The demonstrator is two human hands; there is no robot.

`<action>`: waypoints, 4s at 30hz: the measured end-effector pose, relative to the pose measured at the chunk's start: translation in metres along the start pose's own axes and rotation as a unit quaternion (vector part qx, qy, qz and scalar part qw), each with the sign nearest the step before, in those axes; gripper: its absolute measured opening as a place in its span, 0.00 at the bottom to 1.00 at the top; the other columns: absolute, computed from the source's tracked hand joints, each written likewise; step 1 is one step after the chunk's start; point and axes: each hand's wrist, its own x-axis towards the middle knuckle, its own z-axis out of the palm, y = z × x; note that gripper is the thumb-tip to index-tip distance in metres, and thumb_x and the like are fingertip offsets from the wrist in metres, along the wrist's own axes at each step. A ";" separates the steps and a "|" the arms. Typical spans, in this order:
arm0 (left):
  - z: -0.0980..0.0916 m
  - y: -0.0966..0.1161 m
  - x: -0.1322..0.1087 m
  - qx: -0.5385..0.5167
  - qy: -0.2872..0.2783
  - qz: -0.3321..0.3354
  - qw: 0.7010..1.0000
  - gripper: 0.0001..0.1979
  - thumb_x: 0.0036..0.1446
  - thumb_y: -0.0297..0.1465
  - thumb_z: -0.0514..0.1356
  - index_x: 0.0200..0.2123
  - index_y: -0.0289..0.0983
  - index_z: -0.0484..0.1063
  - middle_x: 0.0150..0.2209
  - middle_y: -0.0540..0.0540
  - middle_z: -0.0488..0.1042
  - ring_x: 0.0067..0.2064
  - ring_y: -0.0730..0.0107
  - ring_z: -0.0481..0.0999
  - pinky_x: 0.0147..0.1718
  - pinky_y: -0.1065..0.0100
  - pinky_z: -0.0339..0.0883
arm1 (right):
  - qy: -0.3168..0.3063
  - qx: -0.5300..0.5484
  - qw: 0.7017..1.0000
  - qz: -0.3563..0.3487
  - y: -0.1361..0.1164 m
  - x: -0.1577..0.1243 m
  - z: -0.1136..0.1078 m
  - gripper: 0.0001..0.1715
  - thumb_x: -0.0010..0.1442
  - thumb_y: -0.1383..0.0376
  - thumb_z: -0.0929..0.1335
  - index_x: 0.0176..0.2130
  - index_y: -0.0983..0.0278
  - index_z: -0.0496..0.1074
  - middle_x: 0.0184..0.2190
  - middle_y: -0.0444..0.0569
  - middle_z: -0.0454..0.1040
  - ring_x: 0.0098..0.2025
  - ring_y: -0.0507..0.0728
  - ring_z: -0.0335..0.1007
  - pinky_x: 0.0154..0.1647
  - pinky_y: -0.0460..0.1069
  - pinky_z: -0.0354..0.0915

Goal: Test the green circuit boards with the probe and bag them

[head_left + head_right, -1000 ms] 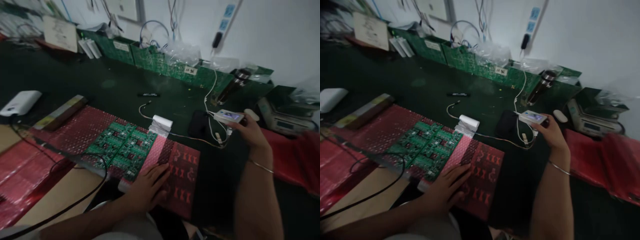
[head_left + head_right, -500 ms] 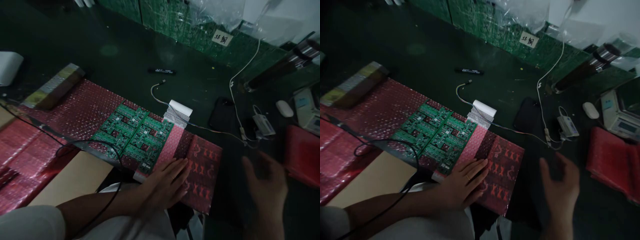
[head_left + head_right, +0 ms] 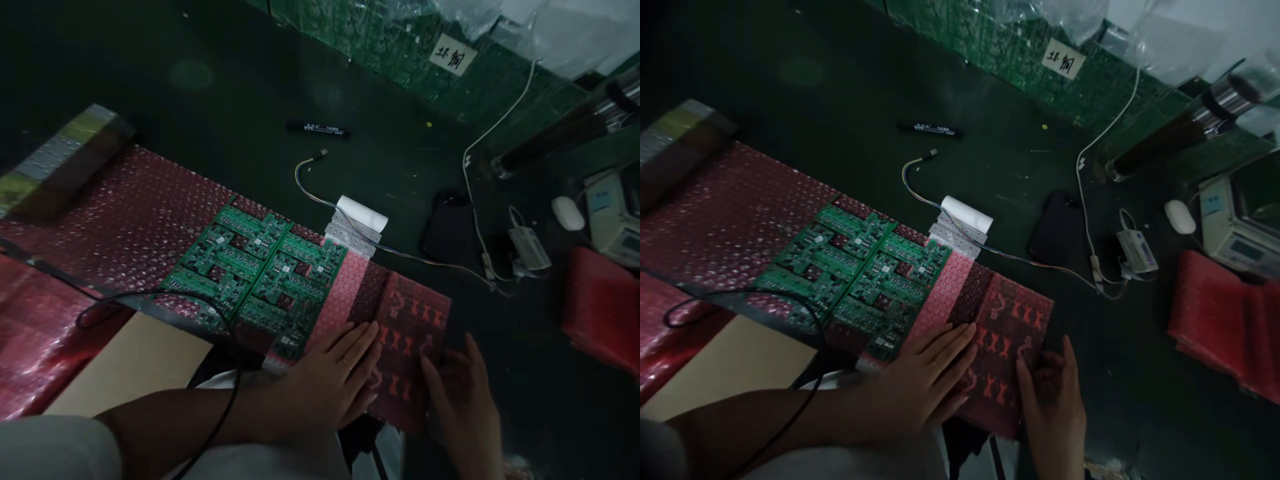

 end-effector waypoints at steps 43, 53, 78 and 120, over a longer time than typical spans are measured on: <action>-0.016 -0.027 0.006 0.027 -0.010 -0.134 0.991 0.26 0.69 0.40 0.53 0.66 0.36 0.66 0.69 0.37 0.61 0.72 0.39 0.52 0.66 0.34 0.48 | -0.060 -0.265 0.920 -0.280 -0.111 -0.013 -0.013 0.16 0.64 0.63 0.65 0.49 0.61 0.76 0.34 0.51 0.82 0.36 0.61 0.79 0.35 0.50 0.65; -0.084 -0.086 -0.031 -0.151 0.162 -0.286 0.932 0.24 0.72 0.40 0.43 0.55 0.32 0.71 0.52 0.36 0.76 0.55 0.58 0.75 0.59 0.55 0.68 | -0.152 -0.270 0.895 -0.321 -0.186 -0.024 0.098 0.25 0.66 0.63 0.63 0.59 0.69 0.67 0.36 0.58 0.81 0.38 0.65 0.80 0.39 0.54 0.71; -0.080 -0.118 -0.089 0.121 0.069 -0.309 0.941 0.24 0.66 0.40 0.57 0.63 0.41 0.70 0.70 0.31 0.55 0.71 0.29 0.51 0.61 0.33 0.56 | -0.143 -0.018 0.954 -0.263 -0.163 -0.026 0.064 0.21 0.54 0.59 0.67 0.48 0.61 0.75 0.23 0.40 0.71 0.24 0.51 0.64 0.33 0.46 0.63; -0.207 -0.245 -0.131 0.212 0.174 -0.548 0.790 0.31 0.61 0.39 0.56 0.61 0.23 0.63 0.60 0.20 0.64 0.63 0.29 0.60 0.57 0.40 0.56 | -0.179 0.050 0.919 -0.347 -0.224 -0.031 0.156 0.29 0.56 0.58 0.68 0.55 0.64 0.75 0.47 0.53 0.81 0.45 0.61 0.78 0.51 0.55 0.72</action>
